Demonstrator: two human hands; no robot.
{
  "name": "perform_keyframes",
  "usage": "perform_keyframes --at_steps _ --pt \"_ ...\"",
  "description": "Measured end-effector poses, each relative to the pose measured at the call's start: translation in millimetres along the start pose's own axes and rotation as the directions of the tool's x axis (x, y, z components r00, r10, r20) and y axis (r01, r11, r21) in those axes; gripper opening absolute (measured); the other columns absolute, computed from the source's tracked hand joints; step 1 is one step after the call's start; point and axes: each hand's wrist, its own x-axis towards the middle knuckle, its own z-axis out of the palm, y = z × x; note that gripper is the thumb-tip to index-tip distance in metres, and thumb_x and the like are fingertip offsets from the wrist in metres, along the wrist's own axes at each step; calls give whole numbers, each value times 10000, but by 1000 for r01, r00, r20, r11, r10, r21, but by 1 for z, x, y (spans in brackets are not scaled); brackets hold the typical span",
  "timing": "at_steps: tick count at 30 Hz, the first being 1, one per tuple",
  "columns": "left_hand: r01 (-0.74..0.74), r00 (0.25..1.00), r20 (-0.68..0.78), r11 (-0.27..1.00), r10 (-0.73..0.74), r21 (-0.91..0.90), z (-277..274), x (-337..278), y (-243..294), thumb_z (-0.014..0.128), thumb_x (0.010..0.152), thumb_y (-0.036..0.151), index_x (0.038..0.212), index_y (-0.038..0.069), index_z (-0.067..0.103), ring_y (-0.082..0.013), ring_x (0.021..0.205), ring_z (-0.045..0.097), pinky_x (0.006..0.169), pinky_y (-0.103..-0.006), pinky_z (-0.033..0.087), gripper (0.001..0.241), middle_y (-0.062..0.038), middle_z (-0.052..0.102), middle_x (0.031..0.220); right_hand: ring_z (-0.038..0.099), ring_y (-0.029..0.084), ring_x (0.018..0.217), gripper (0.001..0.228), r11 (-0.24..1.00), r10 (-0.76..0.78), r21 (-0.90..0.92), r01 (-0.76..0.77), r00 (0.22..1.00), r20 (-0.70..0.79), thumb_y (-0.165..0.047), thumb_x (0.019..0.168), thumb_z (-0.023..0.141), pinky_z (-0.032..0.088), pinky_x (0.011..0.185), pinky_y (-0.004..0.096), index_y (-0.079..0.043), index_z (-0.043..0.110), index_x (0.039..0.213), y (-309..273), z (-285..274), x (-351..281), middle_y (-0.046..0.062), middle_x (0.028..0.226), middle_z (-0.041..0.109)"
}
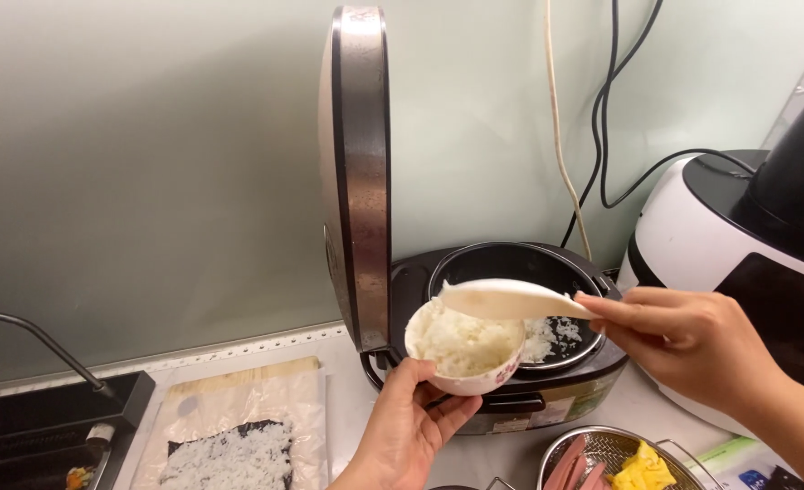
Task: Spread rice on a seaweed sheet and add sliced ingredients to prepare kimbap rolls.
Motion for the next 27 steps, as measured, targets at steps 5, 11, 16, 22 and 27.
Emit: perform_keyframes --at_steps 5,11,16,22,27 --pt "-6 999 -43 999 4 -39 -5 -1 1 521 913 286 1363 17 441 -241 1021 677 934 -395 573 530 -169 573 1177 617 122 529 428 990 -144 -16 143 983 -114 -227 785 808 512 495 310 -362 766 1189 34 -12 -4 -29 695 720" --pt "27 994 -102 999 -24 25 -2 -9 1 554 904 225 1378 83 406 -270 1016 679 934 -418 576 517 -181 579 1205 662 133 646 332 941 -324 -30 337 873 -366 -147 828 783 534 574 305 -198 763 1155 -22 -47 20 13 799 725" --pt "77 995 -71 992 -70 104 -12 -19 -4 563 869 169 1419 118 387 -305 1019 683 905 -433 593 579 -175 593 1258 569 215 1160 110 758 -614 -98 644 655 -441 -173 854 786 560 922 366 -136 768 956 -123 -51 53 70 1107 674" --pt "168 984 -99 954 -147 250 -112 17 -52 611 810 136 1427 80 409 -398 1017 724 910 -481 585 651 -222 676 1219 491 307 1411 149 542 -799 -224 810 414 -435 -147 958 605 203 1259 541 -126 648 817 -201 -19 99 123 1264 665" --pt "-13 997 -59 904 43 428 -245 71 -101 608 684 43 1373 -41 502 -320 1096 766 976 -340 585 703 -292 737 1274 583 263 1312 91 593 -784 -223 773 493 -376 -78 986 535 127 1293 551 -77 615 1029 -179 -27 93 81 1086 708"
